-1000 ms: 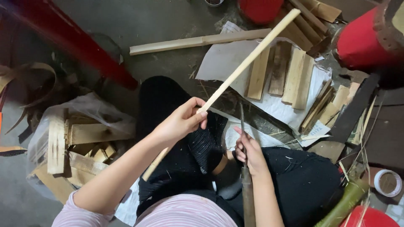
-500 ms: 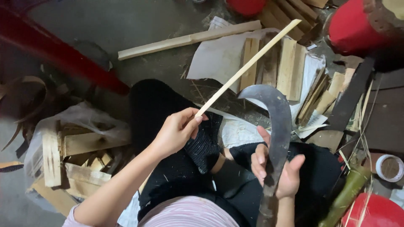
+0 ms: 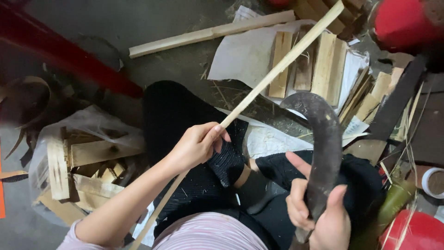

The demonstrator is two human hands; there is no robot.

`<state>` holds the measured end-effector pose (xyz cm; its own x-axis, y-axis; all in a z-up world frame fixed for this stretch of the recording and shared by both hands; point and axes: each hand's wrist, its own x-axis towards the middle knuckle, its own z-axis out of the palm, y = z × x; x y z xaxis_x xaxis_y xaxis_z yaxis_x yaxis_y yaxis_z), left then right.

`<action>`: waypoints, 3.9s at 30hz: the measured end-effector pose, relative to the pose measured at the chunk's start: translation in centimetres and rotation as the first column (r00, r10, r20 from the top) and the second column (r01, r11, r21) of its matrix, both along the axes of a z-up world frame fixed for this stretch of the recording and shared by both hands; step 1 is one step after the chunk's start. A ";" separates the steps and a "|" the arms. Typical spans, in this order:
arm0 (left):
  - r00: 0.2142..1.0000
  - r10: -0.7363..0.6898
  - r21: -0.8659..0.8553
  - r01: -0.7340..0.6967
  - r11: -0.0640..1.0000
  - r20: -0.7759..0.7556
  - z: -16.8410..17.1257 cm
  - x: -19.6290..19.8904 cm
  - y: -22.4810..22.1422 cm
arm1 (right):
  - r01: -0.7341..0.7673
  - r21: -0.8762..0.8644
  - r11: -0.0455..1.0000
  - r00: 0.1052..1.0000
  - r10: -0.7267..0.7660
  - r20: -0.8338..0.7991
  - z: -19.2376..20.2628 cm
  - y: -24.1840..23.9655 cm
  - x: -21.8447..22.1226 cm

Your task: Shaving thin strips of wood with a curved blade to achieve a specific thickness and smoothness for instrument repair.

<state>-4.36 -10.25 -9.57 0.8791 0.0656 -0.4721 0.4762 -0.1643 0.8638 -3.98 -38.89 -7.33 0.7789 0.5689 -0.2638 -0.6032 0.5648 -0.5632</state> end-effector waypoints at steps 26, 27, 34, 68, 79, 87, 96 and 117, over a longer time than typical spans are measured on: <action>0.870 -0.493 -0.100 0.491 0.865 0.012 1.1 -2.4 -0.2 | -0.126 -0.805 0.580 0.921 0.369 0.122 -0.6 7.1 -4.9; 0.870 -0.493 -0.100 0.491 0.865 0.011 1.1 -2.6 -0.2 | -0.127 -0.805 0.580 0.922 0.369 0.120 -0.4 7.2 -4.9; 0.839 -0.459 0.072 0.459 0.885 0.291 1.9 -4.4 -0.4 | -0.156 -0.779 0.607 0.930 0.356 0.091 -0.7 6.9 -6.4; 0.861 -0.449 0.238 0.396 0.887 0.239 4.8 -4.5 -1.0 | -0.369 -0.514 0.774 0.898 0.440 0.019 -1.6 5.6 -6.0; 0.832 -0.470 0.159 0.442 0.883 0.296 4.3 -5.7 0.0 | -0.446 -0.631 0.635 0.825 0.565 -0.014 -0.9 5.5 -7.0; 0.813 -0.462 0.151 0.438 0.886 0.355 4.0 -8.6 1.3 | -0.475 -0.631 0.613 0.775 0.632 0.031 -0.7 6.2 -8.1; 0.936 -0.252 0.397 0.334 0.855 -0.244 3.0 -9.7 5.0 | 0.401 -0.631 0.664 0.911 -0.213 0.354 -6.4 -11.4 -3.7; 0.970 0.052 -0.206 -0.002 0.979 0.237 4.8 4.4 7.8 | -0.186 -0.403 0.896 0.969 0.100 -0.226 -9.4 1.4 -3.5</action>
